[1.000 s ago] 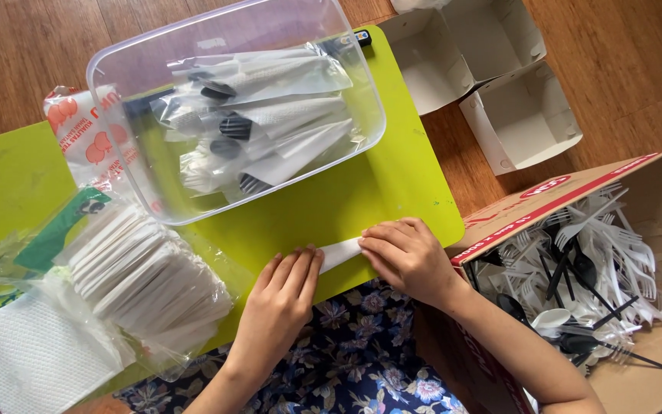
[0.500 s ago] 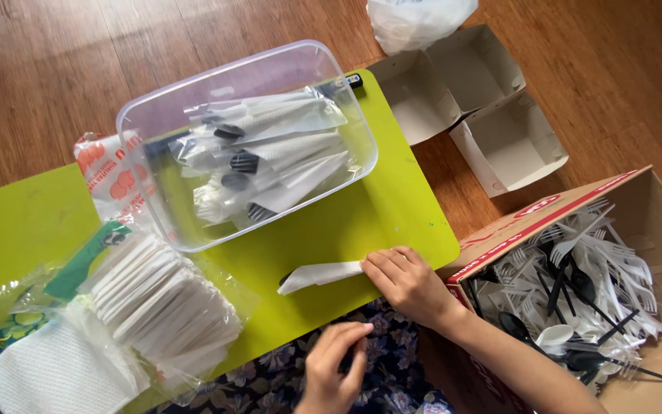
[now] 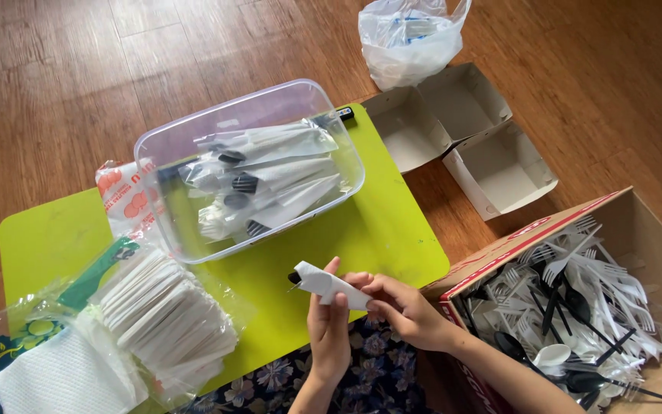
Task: Wrap plastic spoons and forks in paper napkins and place them in a container.
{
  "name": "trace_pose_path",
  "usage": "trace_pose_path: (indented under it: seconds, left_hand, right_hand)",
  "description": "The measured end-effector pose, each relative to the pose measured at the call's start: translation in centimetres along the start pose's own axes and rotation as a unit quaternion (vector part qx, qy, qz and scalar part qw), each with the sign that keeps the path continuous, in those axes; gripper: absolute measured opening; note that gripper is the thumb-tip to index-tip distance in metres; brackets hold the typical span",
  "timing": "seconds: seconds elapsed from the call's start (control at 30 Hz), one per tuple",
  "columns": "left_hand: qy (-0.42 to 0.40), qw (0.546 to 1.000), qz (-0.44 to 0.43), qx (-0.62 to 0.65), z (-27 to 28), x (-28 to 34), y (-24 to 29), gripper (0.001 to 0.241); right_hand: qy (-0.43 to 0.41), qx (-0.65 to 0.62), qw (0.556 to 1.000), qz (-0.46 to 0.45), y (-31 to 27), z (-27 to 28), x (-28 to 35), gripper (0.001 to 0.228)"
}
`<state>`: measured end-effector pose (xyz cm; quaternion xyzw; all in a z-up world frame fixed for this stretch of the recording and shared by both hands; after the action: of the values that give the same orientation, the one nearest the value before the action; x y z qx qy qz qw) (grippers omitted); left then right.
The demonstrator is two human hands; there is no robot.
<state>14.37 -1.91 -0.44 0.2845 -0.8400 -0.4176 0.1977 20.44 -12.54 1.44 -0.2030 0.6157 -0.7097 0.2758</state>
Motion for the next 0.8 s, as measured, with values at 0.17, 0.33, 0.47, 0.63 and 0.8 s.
trace_pose_path:
  seconds: [0.17, 0.33, 0.47, 0.63, 0.8]
  left_hand:
    - [-0.059, 0.997, 0.038, 0.025, -0.1, -0.6, 0.0, 0.07]
    - [-0.169, 0.985, 0.021, -0.003, -0.7, -1.0, 0.8, 0.049]
    - [-0.184, 0.98, -0.031, -0.074, -2.4, -1.2, 2.6, 0.041]
    - [-0.06, 0.996, 0.064, -0.008, -1.2, -2.7, 2.0, 0.065]
    - [-0.019, 0.996, 0.068, 0.049, -0.9, -3.3, 3.0, 0.06]
  right_hand:
    - [-0.031, -0.158, 0.975, -0.152, 3.2, 0.1, 0.6, 0.021]
    - [-0.101, -0.24, 0.948, -0.184, 1.3, -0.5, 0.9, 0.022]
    - [-0.11, -0.25, 0.946, -0.177, 0.2, -0.5, 0.4, 0.031]
    - [-0.127, -0.177, 0.964, -0.155, 0.1, -0.8, 0.5, 0.033]
    - [-0.087, -0.134, 0.974, -0.162, 0.9, -0.3, 0.5, 0.039]
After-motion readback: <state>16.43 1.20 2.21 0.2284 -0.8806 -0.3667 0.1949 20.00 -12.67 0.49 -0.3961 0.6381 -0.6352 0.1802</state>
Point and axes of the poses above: each hand's wrist, its own x-axis away from the middle knuckle, its own z-axis out of the back of the hand, y = z × x, the point moved 10 cm from there along -x, towards the middle knuckle, and after that the axes turned 14 degrees about y, right-handed, at the moved point
